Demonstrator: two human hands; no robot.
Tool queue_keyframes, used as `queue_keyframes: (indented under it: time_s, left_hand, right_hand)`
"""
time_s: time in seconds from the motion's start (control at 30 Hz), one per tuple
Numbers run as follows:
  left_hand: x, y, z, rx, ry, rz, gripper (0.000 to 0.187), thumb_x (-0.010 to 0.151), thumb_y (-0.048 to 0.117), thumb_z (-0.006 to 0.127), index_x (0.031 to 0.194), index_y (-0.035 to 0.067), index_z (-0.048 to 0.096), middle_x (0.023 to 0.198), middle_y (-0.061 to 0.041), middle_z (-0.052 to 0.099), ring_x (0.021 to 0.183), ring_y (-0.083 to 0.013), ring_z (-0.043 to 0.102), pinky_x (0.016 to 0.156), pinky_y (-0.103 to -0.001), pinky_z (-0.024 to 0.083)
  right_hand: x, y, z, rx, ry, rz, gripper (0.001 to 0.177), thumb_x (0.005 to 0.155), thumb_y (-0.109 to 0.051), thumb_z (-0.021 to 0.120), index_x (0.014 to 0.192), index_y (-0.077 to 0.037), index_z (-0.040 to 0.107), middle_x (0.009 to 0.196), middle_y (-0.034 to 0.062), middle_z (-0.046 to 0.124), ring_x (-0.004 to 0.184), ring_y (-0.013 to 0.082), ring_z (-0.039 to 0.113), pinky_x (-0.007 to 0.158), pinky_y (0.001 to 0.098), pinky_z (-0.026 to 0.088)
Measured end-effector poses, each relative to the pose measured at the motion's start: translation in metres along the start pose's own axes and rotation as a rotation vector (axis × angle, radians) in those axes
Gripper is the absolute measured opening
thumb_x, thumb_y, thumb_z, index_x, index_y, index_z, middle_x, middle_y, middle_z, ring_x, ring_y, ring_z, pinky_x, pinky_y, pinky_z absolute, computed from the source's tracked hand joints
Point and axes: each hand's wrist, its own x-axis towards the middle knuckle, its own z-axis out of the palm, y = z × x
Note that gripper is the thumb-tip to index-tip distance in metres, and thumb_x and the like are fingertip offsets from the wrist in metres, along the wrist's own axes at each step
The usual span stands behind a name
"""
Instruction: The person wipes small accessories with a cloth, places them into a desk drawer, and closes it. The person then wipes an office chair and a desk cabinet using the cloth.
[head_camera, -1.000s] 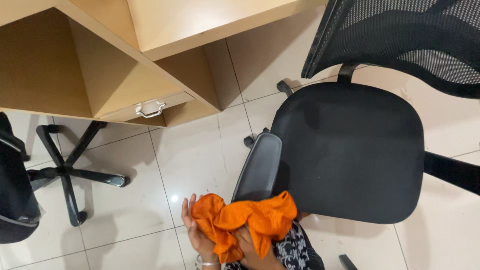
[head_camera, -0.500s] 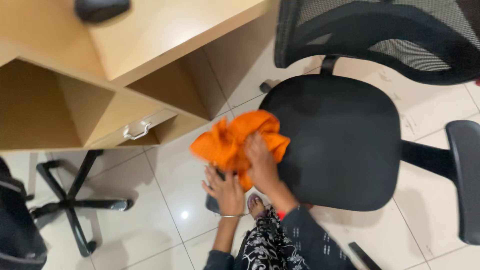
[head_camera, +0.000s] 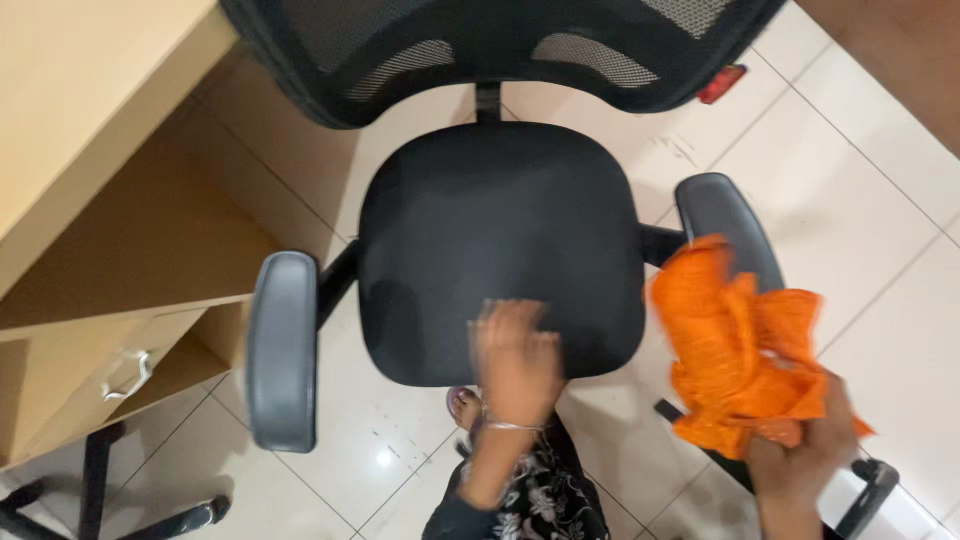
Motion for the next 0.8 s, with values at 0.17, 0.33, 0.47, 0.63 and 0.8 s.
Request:
queue_keyframes:
  time_s: [0.17, 0.33, 0.47, 0.63, 0.8]
  left_hand:
    - [-0.049, 0.087, 0.145, 0.050, -0.310, 0.340, 0.060, 0.076, 0.019, 0.064, 0.131, -0.006, 0.062, 0.135, -0.023, 0.059, 0.138, -0.0391, 0.044, 0.114, -0.064, 0.022]
    - [-0.084, 0.070, 0.195, -1.399, -0.397, -0.532, 0.054, 0.105, 0.026, 0.047, 0.152, 0.001, 0.042, 0.151, -0.018, 0.053, 0.137, -0.0257, 0.050, 0.115, -0.031, 0.038]
    - [-0.080, 0.078, 0.174, -1.148, -0.353, -0.342, 0.054, 0.112, 0.021, 0.048, 0.162, 0.005, 0.033, 0.162, -0.012, 0.045, 0.147, -0.0213, 0.046, 0.120, -0.033, 0.034]
    - [-0.049, 0.099, 0.148, -0.815, -0.492, -0.099, 0.055, 0.097, 0.016, 0.058, 0.150, 0.007, 0.045, 0.136, -0.017, 0.058, 0.123, -0.0326, 0.061, 0.103, -0.042, 0.050]
    - [-0.045, 0.061, 0.123, -0.414, -0.499, 0.340, 0.038, 0.096, 0.011, 0.061, 0.134, 0.006, 0.060, 0.135, -0.021, 0.062, 0.125, -0.0418, 0.059, 0.108, -0.050, 0.049]
  right_hand:
    - [0.012, 0.032, 0.023, -0.371, -0.240, -0.185, 0.045, 0.072, -0.013, 0.066, 0.113, 0.006, 0.062, 0.153, 0.0358, 0.043, 0.144, 0.0482, 0.039, 0.120, 0.0537, 0.036]
    - [0.076, 0.023, 0.050, -0.440, -0.404, -0.188, 0.061, 0.070, -0.018, 0.072, 0.124, 0.008, 0.061, 0.159, 0.0316, 0.035, 0.151, 0.0489, 0.029, 0.113, 0.0549, 0.038]
    - [0.196, 0.005, 0.126, -0.366, -0.385, -0.322, 0.058, 0.078, -0.021, 0.073, 0.128, 0.004, 0.064, 0.155, 0.0271, 0.042, 0.150, 0.0449, 0.034, 0.109, 0.0539, 0.042]
    - [0.215, -0.008, 0.136, -0.380, -0.391, -0.342, 0.063, 0.076, -0.019, 0.077, 0.133, 0.002, 0.061, 0.157, 0.0257, 0.041, 0.149, 0.0426, 0.034, 0.113, 0.0533, 0.041]
    - [0.103, -0.011, 0.056, -0.579, -0.542, 0.032, 0.089, 0.062, -0.021, 0.081, 0.142, 0.002, 0.051, 0.166, 0.0270, 0.018, 0.156, 0.0424, 0.017, 0.101, 0.0591, 0.041]
